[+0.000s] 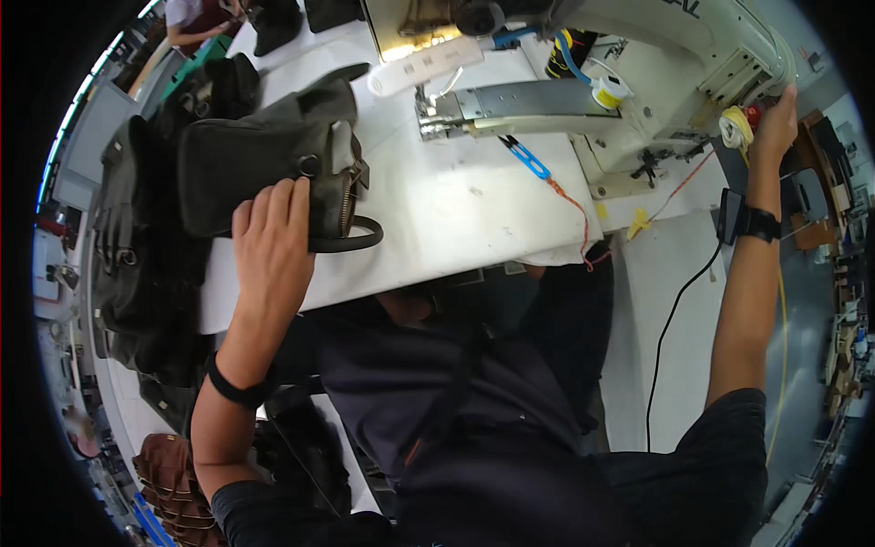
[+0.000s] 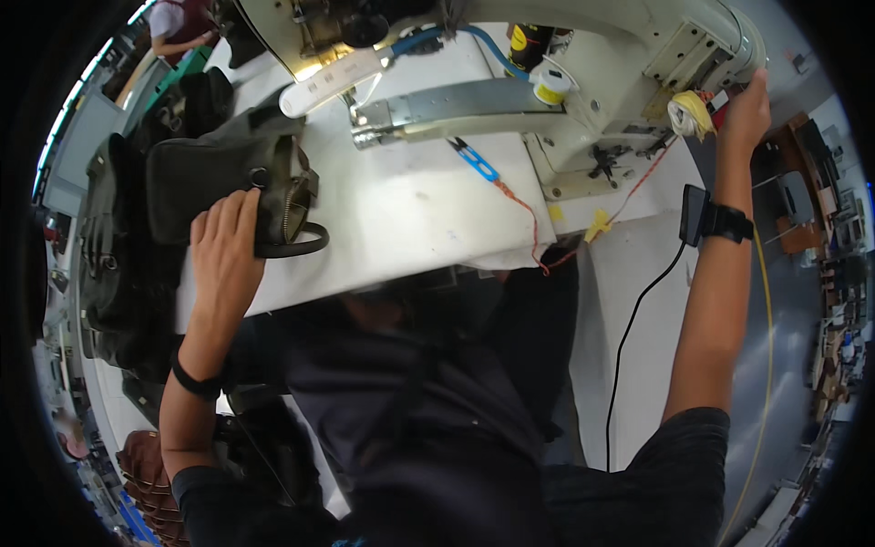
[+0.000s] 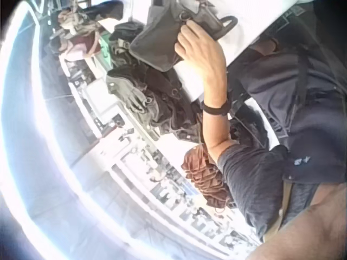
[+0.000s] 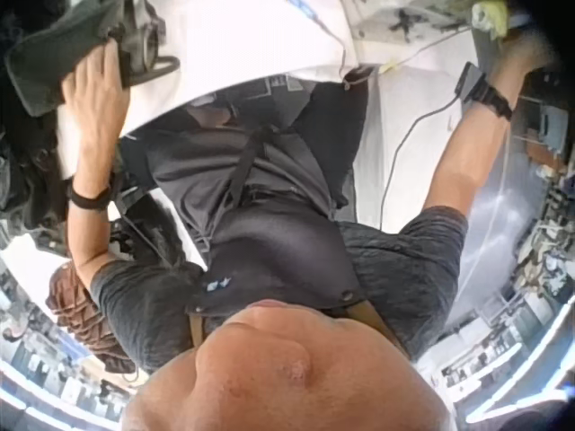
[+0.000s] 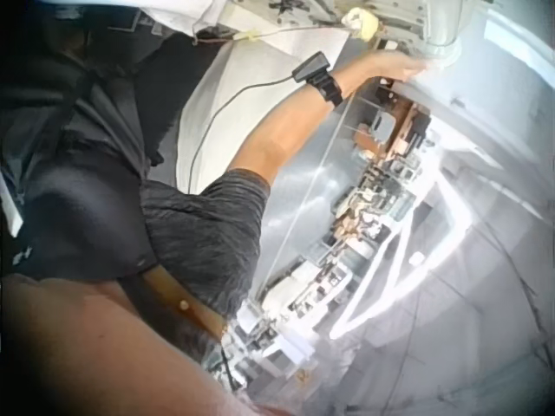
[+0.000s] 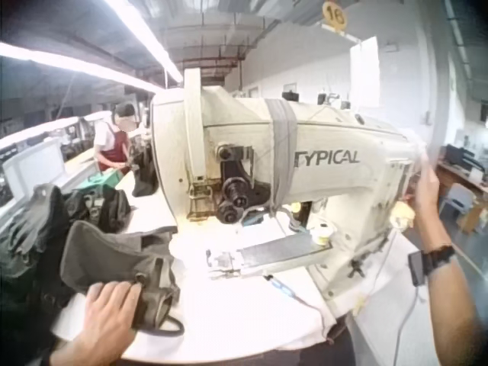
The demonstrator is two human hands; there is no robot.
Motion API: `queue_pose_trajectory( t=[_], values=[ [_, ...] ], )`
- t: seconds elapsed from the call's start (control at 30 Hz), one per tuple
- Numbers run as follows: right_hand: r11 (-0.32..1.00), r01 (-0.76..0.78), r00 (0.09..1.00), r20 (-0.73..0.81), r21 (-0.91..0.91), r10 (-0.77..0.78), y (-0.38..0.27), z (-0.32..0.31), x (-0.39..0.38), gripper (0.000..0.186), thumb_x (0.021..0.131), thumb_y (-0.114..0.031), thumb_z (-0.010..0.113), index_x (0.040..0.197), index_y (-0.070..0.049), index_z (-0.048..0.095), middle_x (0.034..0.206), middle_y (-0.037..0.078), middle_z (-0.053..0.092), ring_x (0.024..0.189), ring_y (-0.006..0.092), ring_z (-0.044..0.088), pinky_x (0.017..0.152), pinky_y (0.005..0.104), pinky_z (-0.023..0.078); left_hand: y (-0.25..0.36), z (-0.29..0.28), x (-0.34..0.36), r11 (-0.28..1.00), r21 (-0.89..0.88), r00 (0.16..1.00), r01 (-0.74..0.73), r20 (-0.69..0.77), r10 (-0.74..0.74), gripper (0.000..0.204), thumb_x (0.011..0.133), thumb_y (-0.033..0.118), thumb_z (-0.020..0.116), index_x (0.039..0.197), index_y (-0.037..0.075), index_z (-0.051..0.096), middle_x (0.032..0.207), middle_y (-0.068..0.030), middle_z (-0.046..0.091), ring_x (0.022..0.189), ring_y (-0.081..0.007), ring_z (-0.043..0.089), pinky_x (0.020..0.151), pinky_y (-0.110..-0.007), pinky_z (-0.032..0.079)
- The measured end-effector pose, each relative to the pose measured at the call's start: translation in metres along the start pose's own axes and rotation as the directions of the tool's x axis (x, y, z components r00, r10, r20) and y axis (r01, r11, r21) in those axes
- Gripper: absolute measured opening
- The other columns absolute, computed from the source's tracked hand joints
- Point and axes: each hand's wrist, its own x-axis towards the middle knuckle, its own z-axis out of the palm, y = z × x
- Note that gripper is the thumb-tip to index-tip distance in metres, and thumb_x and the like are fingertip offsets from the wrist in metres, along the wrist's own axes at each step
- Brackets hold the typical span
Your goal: The person is sewing a green bag using an industrial sewing machine.
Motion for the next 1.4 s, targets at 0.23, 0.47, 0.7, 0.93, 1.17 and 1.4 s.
queue_pose_trajectory(
  t=[0.23, 0.47, 0.7, 0.93, 1.17, 1.4],
  values=[
    [0.842, 0.514, 0.553, 0.685, 0.167, -0.473, -0.112, -0.05, -0.225, 0.015, 0.098, -0.007, 0.054, 0.097, -0.001, 0.068, 0.099, 0.012, 0.072, 0.094, 0.0283, 0.069, 0.089, 0.039, 0.054, 0.04, -0.007, -0.018, 0.97, -0.212, 0.976, -0.115, -0.208, 0.071, 0.047, 0.088, 0.011, 0.057, 0.134, 0.008, 0.065, 0.133, -0.0066, 0.064, 0.124, -0.0232, 0.06, 0.109, -0.043, 0.04],
    [0.749, 0.662, 0.35, 0.871, 0.029, -0.344, -0.033, 0.044, -0.317, 0.023, 0.088, -0.005, 0.065, 0.111, -0.002, 0.067, 0.105, 0.016, 0.071, 0.094, 0.0368, 0.067, 0.085, 0.0433, 0.055, 0.053, -0.005, -0.023, 0.961, -0.268, 0.966, -0.076, -0.259, 0.004, 0.041, 0.081, 0.002, 0.063, 0.121, 0.008, 0.073, 0.124, -0.0033, 0.069, 0.114, -0.0206, 0.062, 0.104, -0.039, 0.041],
    [0.872, 0.465, 0.321, 0.947, -0.15, -0.009, -0.061, 0.066, -0.321, 0.019, 0.093, -0.01, 0.057, 0.106, -0.001, 0.068, 0.098, 0.017, 0.07, 0.088, 0.0326, 0.065, 0.08, 0.0412, 0.052, 0.054, 0.008, -0.031, 0.946, -0.324, 0.947, -0.01, -0.308, -0.095, 0.039, 0.08, 0.004, 0.065, 0.117, 0.009, 0.076, 0.121, -0.0025, 0.068, 0.111, -0.0198, 0.063, 0.101, -0.038, 0.042],
    [0.934, -0.3, 0.051, 0.975, -0.194, 0.218, -0.143, 0.065, -0.352, 0.04, 0.102, -0.032, 0.06, 0.087, 0.004, 0.067, 0.066, 0.0, 0.051, 0.065, 0.0082, 0.045, 0.061, 0.0267, 0.04, 0.053, 0.01, -0.031, 0.94, -0.341, 0.956, -0.027, -0.284, -0.076, 0.042, 0.079, 0.008, 0.064, 0.12, 0.009, 0.074, 0.123, -0.0038, 0.067, 0.113, -0.021, 0.062, 0.102, -0.04, 0.041],
    [0.94, -0.274, -0.031, 0.979, -0.202, 0.201, -0.177, 0.093, -0.37, 0.041, 0.104, -0.034, 0.063, 0.08, -0.001, 0.066, 0.069, -0.004, 0.053, 0.066, 0.0044, 0.042, 0.06, 0.0244, 0.036, 0.054, 0.009, -0.031, 0.944, -0.33, 0.954, -0.015, -0.287, -0.086, 0.043, 0.078, 0.004, 0.065, 0.12, 0.01, 0.074, 0.123, -0.0032, 0.067, 0.113, -0.0208, 0.062, 0.101, -0.04, 0.042],
    [0.915, -0.377, 0.063, 0.982, -0.143, 0.179, -0.173, 0.082, -0.368, 0.036, 0.102, -0.031, 0.065, 0.08, -0.002, 0.067, 0.067, -0.007, 0.049, 0.065, 0.0035, 0.04, 0.057, 0.0245, 0.033, 0.057, 0.008, -0.032, 0.936, -0.351, 0.954, 0.017, -0.275, -0.121, 0.045, 0.076, -0.003, 0.066, 0.118, 0.012, 0.075, 0.123, -0.0016, 0.068, 0.111, -0.0201, 0.063, 0.1, -0.039, 0.042]
  ],
)
